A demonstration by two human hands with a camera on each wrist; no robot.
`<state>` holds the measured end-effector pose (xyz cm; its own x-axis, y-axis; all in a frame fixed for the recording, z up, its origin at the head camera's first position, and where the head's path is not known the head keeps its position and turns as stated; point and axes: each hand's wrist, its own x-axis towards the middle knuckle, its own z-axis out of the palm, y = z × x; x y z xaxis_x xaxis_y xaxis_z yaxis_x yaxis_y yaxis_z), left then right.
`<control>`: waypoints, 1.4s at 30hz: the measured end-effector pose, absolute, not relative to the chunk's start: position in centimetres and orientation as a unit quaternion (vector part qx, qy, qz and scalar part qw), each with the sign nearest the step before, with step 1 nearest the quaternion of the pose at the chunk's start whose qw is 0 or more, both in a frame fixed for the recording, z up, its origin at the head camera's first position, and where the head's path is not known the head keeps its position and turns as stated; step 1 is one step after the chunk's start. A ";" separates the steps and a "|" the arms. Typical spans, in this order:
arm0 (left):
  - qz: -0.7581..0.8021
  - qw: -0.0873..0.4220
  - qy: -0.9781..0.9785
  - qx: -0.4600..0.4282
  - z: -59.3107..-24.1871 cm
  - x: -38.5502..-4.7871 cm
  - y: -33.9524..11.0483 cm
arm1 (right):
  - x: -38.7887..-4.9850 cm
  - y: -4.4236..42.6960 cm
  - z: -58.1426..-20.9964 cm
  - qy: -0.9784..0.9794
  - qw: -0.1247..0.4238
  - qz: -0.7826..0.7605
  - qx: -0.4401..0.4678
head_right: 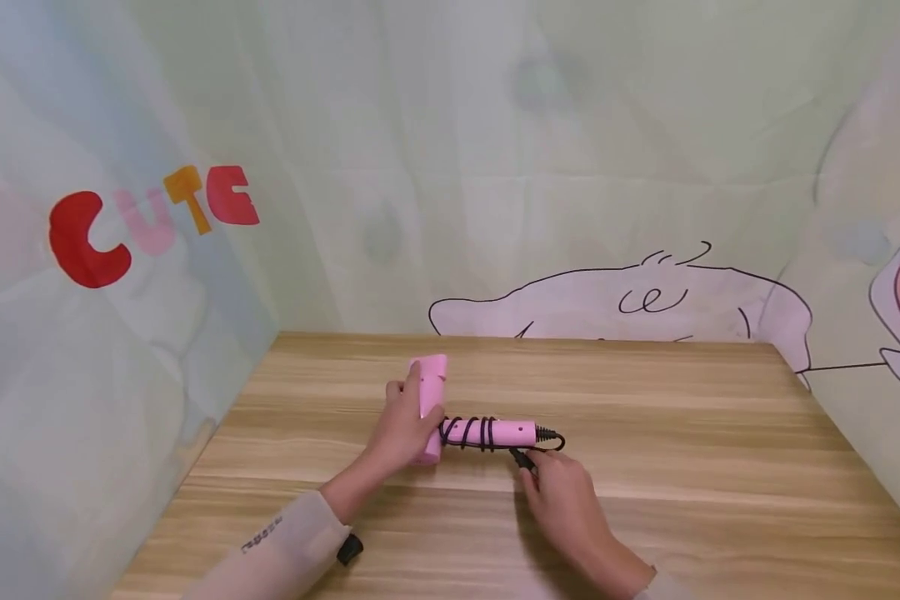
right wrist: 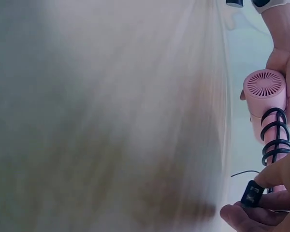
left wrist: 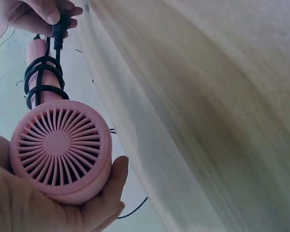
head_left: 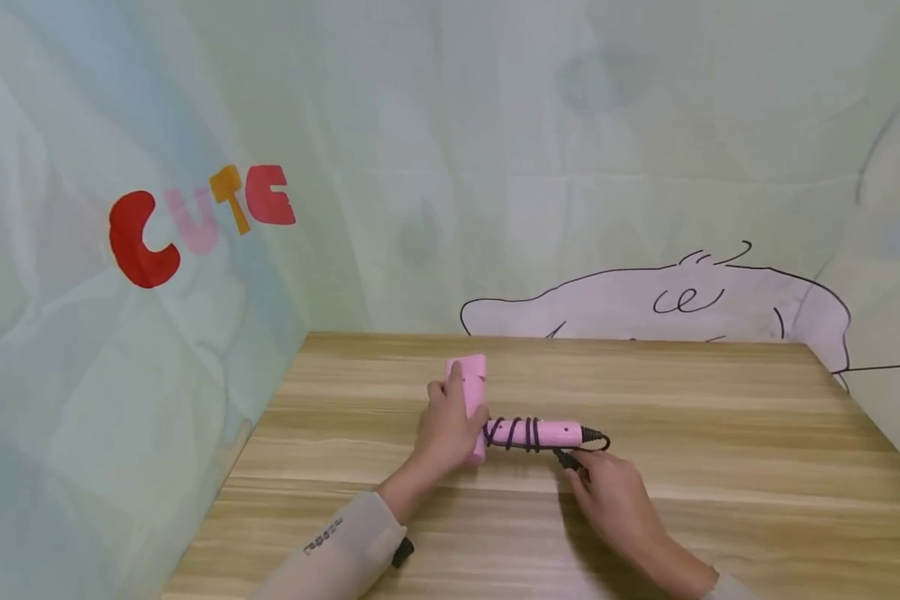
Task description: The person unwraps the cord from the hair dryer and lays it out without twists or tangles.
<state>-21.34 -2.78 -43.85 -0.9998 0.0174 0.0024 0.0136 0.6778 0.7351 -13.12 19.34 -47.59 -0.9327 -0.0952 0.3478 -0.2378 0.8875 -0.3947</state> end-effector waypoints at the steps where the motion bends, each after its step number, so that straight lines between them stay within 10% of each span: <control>1: 0.396 -0.002 0.918 0.005 -43.9 -21.2 -2.7 | -13.1 19.4 -47.7 -0.957 0.165 0.221 0.089; 11: 0.423 -0.019 0.906 0.002 -44.3 -20.2 -2.8 | -12.9 19.4 -47.3 -0.946 0.165 0.269 0.074; 20: 0.424 -0.058 0.903 0.046 -43.8 -19.6 -3.3 | -13.6 21.2 -47.5 -0.857 -0.004 0.515 -0.023; 29: 0.437 -0.053 0.895 0.064 -42.8 -18.8 -3.8 | -15.8 25.8 -46.3 -0.816 -0.123 0.560 0.067; 42: 0.368 -0.052 0.927 0.055 -43.1 -18.7 -4.0 | -17.8 25.5 -42.9 -0.928 -0.001 0.311 0.204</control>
